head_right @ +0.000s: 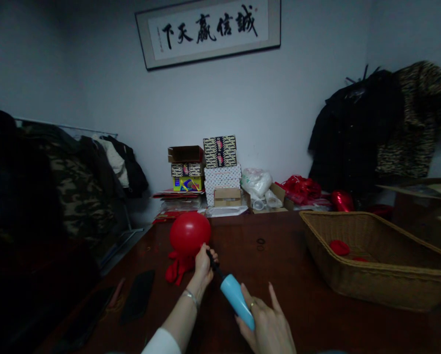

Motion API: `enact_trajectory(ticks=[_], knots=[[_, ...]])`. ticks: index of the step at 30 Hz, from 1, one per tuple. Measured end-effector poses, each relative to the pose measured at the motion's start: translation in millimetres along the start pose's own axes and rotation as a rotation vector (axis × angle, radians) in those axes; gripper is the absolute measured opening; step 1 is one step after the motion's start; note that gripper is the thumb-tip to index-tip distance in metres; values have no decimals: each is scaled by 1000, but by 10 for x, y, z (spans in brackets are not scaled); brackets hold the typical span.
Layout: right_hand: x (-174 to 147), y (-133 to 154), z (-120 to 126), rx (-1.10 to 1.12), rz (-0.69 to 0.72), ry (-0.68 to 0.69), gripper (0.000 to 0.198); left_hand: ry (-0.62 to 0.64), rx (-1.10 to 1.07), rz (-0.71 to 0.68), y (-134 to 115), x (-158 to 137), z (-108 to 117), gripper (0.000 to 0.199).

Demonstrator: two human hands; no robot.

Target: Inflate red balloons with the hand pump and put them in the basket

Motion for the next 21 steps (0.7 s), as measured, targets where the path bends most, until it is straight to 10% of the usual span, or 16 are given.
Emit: enact_trajectory(ticks=[10, 21], knots=[[214, 118, -67, 32, -44, -76, 53, -9, 44, 29, 97, -80, -19, 29], [-232, -47, -62, -74, 139, -50, 67, -18, 29, -9, -26, 32, 108, 30]])
Point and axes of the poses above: each hand's wrist, its own x-axis towards the middle knuckle, its own z-axis out of the back of the hand, y = z × x, the point moved 7 cm from there along x, towards the middle knuckle, and after that the axes turned 8 degrees about z, right-handed, at the moved point
